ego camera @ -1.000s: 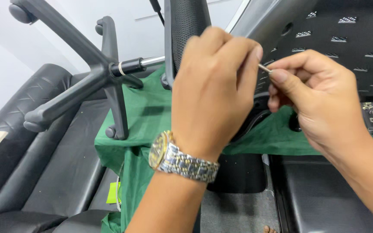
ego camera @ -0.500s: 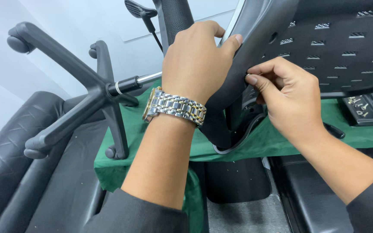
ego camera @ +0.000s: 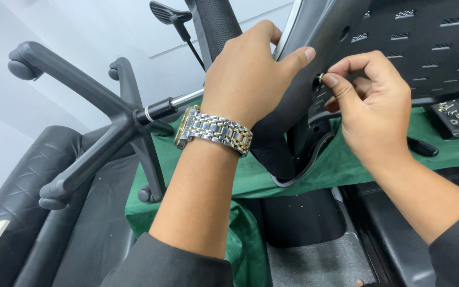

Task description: The person works on an office chair laid on a cloth-covered table, using a screwdriver to remove screws from the backrest frame and handling screws by hand. They reposition the chair and continue driving screws at the seat and backrest joints.

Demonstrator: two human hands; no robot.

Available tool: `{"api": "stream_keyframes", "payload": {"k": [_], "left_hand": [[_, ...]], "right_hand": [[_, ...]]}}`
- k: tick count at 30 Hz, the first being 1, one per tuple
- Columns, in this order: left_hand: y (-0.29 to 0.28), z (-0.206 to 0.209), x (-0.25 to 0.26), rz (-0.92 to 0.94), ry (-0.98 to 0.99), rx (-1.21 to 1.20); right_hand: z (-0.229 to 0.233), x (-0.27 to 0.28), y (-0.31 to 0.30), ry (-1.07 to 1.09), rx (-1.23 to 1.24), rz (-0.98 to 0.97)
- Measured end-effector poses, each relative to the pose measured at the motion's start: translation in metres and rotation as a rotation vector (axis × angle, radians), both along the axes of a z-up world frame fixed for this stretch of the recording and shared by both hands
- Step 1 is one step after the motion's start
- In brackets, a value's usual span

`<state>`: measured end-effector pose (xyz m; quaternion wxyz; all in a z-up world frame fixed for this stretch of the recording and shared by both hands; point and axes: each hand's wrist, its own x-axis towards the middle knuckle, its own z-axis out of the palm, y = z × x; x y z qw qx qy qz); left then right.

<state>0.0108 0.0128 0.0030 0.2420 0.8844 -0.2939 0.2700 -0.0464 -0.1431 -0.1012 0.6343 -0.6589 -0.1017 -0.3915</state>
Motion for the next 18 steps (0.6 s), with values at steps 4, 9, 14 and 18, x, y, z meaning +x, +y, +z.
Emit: {"api": "stream_keyframes", "payload": {"k": [4,9,14,18], "left_hand": [[-0.002,-0.009,0.001,-0.027,-0.069,-0.012],[-0.004,-0.018,-0.002,-0.039,-0.094,-0.003],[-0.004,-0.023,-0.005,-0.062,-0.127,-0.043],[-0.008,-0.023,-0.006,-0.067,-0.119,-0.056]], "right_hand": [[-0.003,-0.002,0.003,0.021,-0.026,0.004],[-0.003,-0.005,0.004,0.055,-0.120,-0.062],[0.006,-0.001,-0.004,0.134,0.046,0.197],[0.009,-0.005,-0.007,0.190,-0.023,0.076]]}}
